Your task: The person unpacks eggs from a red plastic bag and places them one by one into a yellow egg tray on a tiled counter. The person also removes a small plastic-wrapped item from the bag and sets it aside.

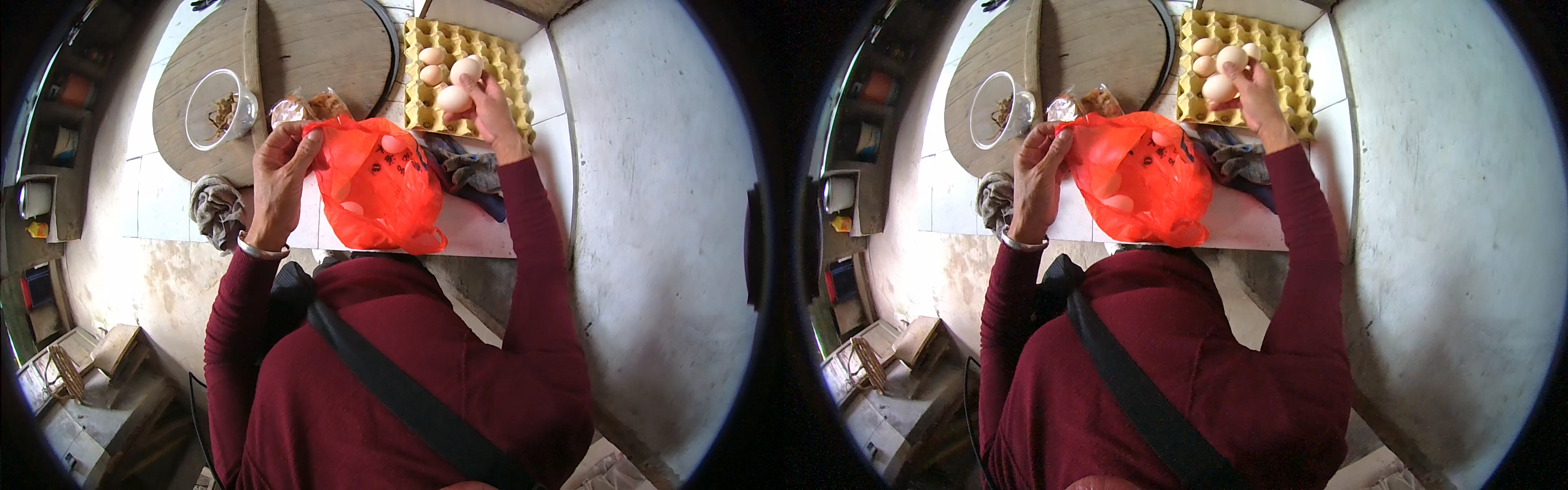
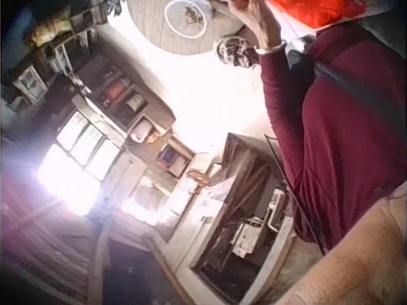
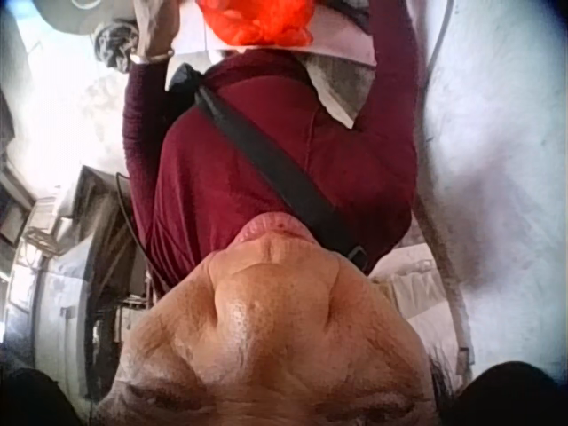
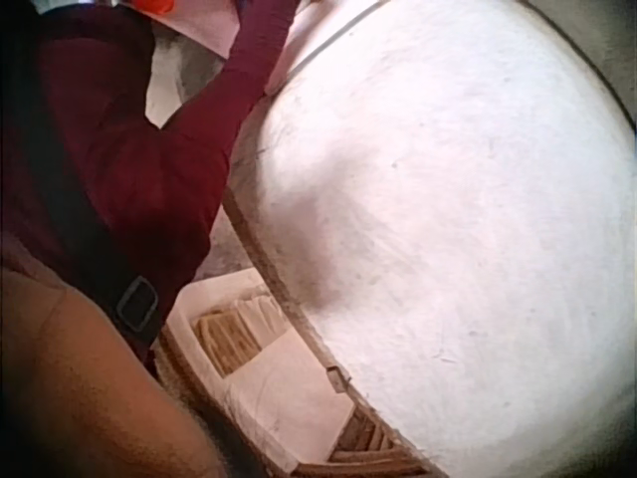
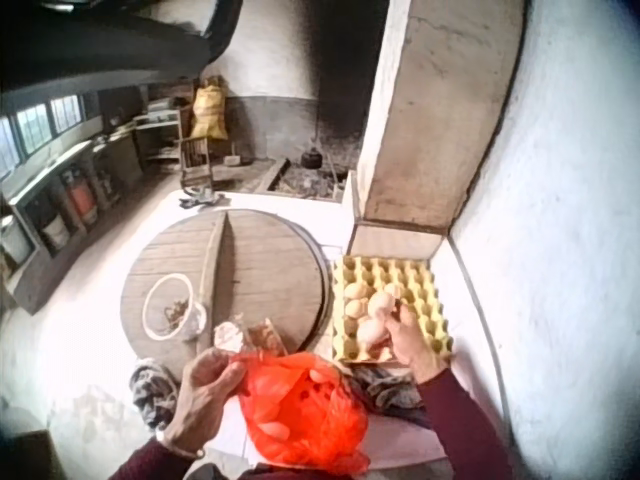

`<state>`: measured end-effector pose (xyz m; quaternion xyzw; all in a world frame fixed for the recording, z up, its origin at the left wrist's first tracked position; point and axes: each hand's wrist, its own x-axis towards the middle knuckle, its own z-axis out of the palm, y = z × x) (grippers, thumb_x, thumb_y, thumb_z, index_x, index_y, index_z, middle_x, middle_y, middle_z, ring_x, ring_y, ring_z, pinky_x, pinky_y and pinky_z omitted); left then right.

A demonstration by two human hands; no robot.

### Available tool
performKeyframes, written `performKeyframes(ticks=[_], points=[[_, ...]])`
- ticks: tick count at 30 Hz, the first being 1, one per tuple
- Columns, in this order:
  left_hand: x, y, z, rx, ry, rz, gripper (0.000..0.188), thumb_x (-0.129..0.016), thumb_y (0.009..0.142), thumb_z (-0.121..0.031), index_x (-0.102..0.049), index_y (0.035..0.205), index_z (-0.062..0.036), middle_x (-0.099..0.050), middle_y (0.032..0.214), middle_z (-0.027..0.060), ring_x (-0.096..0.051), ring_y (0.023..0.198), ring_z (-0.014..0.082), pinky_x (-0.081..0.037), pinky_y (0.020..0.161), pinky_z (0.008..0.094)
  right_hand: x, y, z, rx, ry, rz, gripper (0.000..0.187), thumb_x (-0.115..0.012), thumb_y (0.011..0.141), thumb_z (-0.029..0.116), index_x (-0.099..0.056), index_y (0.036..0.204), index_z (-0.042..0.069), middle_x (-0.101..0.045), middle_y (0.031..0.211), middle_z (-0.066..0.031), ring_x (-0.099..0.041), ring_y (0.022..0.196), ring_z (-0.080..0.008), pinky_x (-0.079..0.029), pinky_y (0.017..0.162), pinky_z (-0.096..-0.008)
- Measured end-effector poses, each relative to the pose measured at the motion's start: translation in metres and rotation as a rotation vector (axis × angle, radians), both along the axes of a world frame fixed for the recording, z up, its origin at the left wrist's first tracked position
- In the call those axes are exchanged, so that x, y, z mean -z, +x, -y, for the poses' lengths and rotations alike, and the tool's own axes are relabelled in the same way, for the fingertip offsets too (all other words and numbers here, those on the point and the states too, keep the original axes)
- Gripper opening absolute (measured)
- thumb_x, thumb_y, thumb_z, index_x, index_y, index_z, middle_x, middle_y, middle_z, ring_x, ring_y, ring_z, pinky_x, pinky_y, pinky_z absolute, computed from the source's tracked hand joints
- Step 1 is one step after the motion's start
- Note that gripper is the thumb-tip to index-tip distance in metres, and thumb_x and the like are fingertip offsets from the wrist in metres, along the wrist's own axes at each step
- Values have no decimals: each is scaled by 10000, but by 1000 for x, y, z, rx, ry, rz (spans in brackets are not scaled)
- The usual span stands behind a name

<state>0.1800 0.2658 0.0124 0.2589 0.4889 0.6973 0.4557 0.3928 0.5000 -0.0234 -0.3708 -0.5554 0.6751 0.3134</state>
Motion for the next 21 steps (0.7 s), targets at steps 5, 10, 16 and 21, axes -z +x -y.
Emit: performKeyframes(ticks=[5, 10, 16, 21], points=[[2, -1, 3, -12, -11, -6, 132, -564, 872, -119, -562, 933, -2, -570, 800, 9, -529, 686, 69, -464, 630, 217, 13, -9, -57, 148, 79, 322, 447, -600, 824, 254, -430, 1151, 2, -537, 1026, -158, -631, 708, -261, -559, 412, -326], [2, -4, 7, -33, -34, -15, 137, -564, 873, -125, -562, 934, -2, -571, 797, 9, -527, 684, 67, -465, 632, 217, 32, -7, -118, 126, 720, 752, 475, -628, 768, 265, -473, 1137, 11, -542, 1064, -190, -579, 917, -317, -522, 693, -406], [2, -5, 11, -40, -36, -23, 129, -555, 879, -128, -557, 939, -14, -570, 791, 0, -523, 679, 62, -450, 635, 206, 15, -15, -137, -7, 1157, 1117, 290, -547, 817, 187, -474, 1065, 55, -502, 1079, -166, -510, 1010, -354, -422, 832, -471], [4, -3, 11, 11, -51, -69, 106, -529, 893, -122, -549, 951, -37, -574, 816, -5, -524, 695, 62, -450, 649, 209, 57, -25, -162, 5, 1597, 1255, 223, -487, 836, 149, -505, 1048, 81, -518, 1041, -127, -550, 932, -362, -486, 693, -482]])
